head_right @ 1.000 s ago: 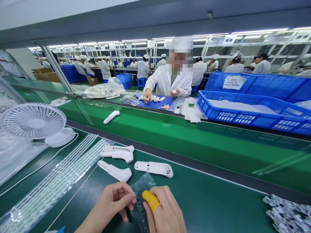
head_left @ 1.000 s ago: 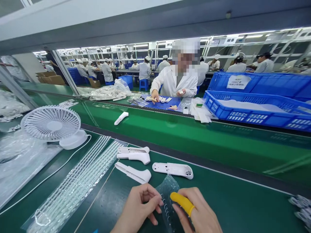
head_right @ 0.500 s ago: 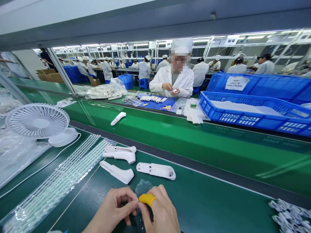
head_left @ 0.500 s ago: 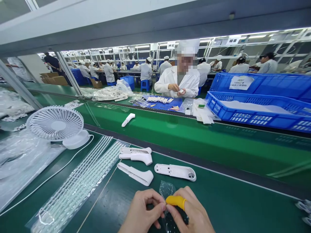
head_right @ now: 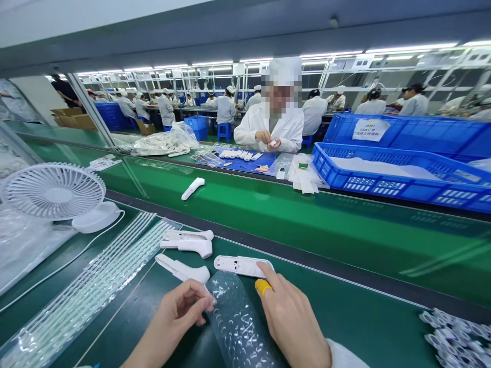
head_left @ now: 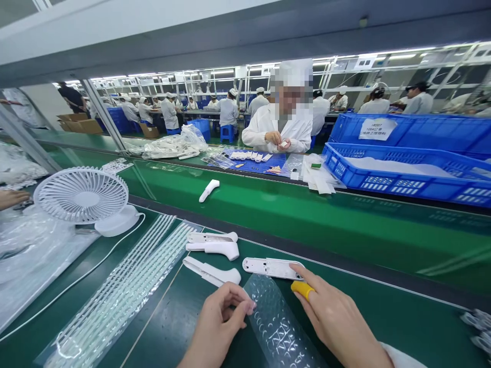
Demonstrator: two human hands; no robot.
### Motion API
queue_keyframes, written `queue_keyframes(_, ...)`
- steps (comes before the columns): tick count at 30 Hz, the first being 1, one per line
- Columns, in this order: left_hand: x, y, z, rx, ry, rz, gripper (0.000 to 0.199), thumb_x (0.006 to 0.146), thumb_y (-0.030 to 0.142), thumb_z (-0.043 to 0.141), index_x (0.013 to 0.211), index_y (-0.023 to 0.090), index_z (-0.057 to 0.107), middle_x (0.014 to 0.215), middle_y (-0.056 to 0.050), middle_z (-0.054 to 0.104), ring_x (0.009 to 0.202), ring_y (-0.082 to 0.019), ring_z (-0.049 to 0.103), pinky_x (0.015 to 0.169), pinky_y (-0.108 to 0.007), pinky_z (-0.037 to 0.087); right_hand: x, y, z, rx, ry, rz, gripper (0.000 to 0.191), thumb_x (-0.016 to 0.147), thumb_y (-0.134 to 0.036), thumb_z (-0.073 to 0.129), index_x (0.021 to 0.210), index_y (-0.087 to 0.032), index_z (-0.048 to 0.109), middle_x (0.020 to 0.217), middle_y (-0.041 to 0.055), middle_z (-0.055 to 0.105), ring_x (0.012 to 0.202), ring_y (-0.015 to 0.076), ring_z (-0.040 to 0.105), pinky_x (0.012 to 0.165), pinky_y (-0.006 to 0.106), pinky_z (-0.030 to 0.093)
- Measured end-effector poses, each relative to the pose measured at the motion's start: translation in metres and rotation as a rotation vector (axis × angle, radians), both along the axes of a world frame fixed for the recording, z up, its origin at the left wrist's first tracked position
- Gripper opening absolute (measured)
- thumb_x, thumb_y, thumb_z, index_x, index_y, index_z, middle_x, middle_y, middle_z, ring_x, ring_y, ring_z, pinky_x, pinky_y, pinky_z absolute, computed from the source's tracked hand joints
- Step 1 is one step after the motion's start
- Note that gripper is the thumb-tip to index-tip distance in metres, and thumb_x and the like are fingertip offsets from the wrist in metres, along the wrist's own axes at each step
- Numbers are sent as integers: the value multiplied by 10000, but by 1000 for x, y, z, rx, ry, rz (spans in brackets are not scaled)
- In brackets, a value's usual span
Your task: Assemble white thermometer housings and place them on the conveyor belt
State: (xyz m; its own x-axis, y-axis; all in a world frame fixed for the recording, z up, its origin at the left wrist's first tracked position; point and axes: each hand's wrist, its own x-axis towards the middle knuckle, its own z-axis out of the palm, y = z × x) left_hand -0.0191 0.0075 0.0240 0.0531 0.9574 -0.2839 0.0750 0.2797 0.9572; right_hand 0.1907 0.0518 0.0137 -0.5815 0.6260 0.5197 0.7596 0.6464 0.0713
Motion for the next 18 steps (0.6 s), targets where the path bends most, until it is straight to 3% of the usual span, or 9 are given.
queue_keyframes(2, 0, -1, -4, 48, -82, 50, 303, 782, 421, 539, 1003, 215, 512, 744, -24, 603, 705, -170, 555, 584, -268, 469, 5, 5, -4, 20, -114, 22, 489, 895, -100, 186, 572, -173, 546, 988, 128, 638, 634, 176, 617, 499, 307, 545)
queue_keyframes(5, -2, -3, -12, 127, -116, 116, 540, 831, 396, 481, 1316, 330, 251, 775, 2, 580, 645, -150, 545, 535, -252, 469, 9, 7, -11, 14, -72, 9, 472, 903, -104, 174, 667, -155, 579, 861, 118, 638, 621, 182, 603, 431, 283, 518)
queue_keyframes(7, -3, -2, -16, 182, -40, 74, 400, 845, 367, 454, 1244, 338, 435, 786, -10, 549, 621, -143, 531, 495, -237, 455, 14, 6, -15, -11, 50, -25, 393, 926, -166, 208, 779, -153, 572, 835, 102, 620, 639, 175, 610, 432, 261, 512)
queue_keyframes(9, -4, -1, -18, 214, 67, 10, 243, 825, 323, 470, 932, 256, 678, 743, -20, 520, 585, -134, 512, 468, -226, 432, 21, 3, -18, -47, 194, -53, 302, 939, -236, 263, 813, -178, 531, 845, 74, 605, 604, 141, 604, 462, 236, 512)
queue_keyframes(10, -4, 0, -18, 201, 110, -10, 241, 807, 302, 482, 781, 216, 705, 710, -21, 505, 566, -131, 503, 455, -223, 421, 25, 2, -19, -78, 261, -59, 267, 940, -264, 290, 812, -190, 512, 859, 62, 599, 585, 123, 597, 470, 224, 507)
queue_keyframes(12, -2, 1, -18, 140, 158, -5, 245, 771, 279, 493, 666, 179, 690, 663, -12, 480, 532, -127, 482, 431, -219, 400, 32, -4, -22, -147, 361, -56, 226, 935, -309, 336, 818, -206, 500, 905, 53, 592, 623, 117, 605, 512, 213, 513)
queue_keyframes(16, 3, 0, -14, 62, 178, -33, 194, 729, 264, 537, 848, 180, 666, 781, -30, 522, 622, -151, 510, 475, -227, 396, 39, -17, -27, -226, 403, -20, 186, 915, -348, 397, 942, -222, 532, 977, 51, 602, 839, 155, 622, 693, 217, 536)
queue_keyframes(18, 5, 0, -12, 22, 165, -54, 295, 688, 242, 603, 977, 188, 619, 828, -28, 536, 665, -154, 525, 516, -228, 385, 39, -24, -30, -256, 374, 31, 149, 903, -308, 430, 978, -223, 526, 986, 47, 611, 864, 150, 622, 734, 200, 527)
